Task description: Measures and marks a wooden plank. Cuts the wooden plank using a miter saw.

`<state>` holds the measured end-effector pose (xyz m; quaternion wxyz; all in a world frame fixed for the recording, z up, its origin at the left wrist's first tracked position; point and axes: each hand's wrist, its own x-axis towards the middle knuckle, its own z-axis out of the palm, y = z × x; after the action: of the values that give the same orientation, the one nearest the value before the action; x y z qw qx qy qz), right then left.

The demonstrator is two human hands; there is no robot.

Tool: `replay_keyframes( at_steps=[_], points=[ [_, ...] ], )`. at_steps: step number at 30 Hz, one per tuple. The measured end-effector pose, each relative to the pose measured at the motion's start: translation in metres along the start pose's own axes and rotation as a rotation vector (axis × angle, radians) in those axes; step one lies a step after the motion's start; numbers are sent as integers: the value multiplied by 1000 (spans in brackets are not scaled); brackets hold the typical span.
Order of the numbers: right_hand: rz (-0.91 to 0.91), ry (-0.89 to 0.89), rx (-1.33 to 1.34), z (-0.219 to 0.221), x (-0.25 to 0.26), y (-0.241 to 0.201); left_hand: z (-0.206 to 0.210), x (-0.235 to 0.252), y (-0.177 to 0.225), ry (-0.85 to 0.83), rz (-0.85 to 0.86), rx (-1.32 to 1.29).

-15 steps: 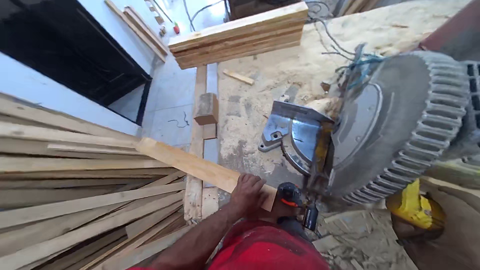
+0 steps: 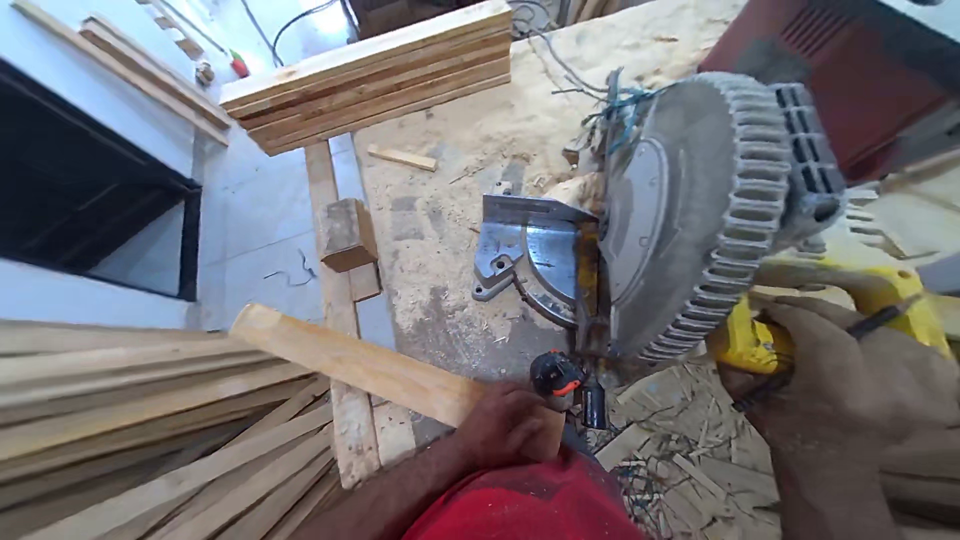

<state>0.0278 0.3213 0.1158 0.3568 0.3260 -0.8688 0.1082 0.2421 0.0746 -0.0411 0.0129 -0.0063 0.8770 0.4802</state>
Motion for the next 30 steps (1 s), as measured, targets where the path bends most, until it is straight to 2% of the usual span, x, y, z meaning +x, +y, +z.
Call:
replay_keyframes(
  at_steps=[3, 5, 8, 10, 12, 14, 15, 17, 19, 22, 24, 26, 28, 30],
  points=[
    [12, 31, -31, -3, 4, -6, -17, 9, 23, 337, 204, -48],
    [46, 41, -6, -3, 4, -8, -46, 18, 68, 449, 397, 5],
    [87, 93, 67, 2, 0, -9, -77, 42, 153, 450, 648, 125],
    [61, 122, 137, 3, -3, -4, -70, 72, 197, 419, 739, 271],
    [-8, 117, 232, -2, -10, 3, -50, 107, 221, 370, 747, 513],
    [-41, 126, 380, -6, -27, 18, -28, 134, 226, 309, 663, 749],
    [-1, 152, 449, -6, -37, 30, -20, 143, 222, 299, 623, 828],
    [249, 185, 502, 3, -59, 64, -12, 151, 215, 317, 590, 903],
    [617, 198, 561, 29, -77, 114, -11, 152, 212, 352, 576, 926],
    [1430, 67, 752, 92, -78, 197, -9, 152, 213, 387, 568, 946],
    [1840, 13, 1018, 133, -72, 245, -11, 155, 216, 406, 577, 964],
    [1962, 70, 1225, 164, -74, 276, -19, 156, 223, 366, 589, 991],
    [1907, 146, 1300, 179, -79, 293, -31, 160, 238, 332, 599, 1023],
    [1847, 196, 1258, 174, -81, 292, -49, 165, 258, 324, 596, 1050]
  ],
)
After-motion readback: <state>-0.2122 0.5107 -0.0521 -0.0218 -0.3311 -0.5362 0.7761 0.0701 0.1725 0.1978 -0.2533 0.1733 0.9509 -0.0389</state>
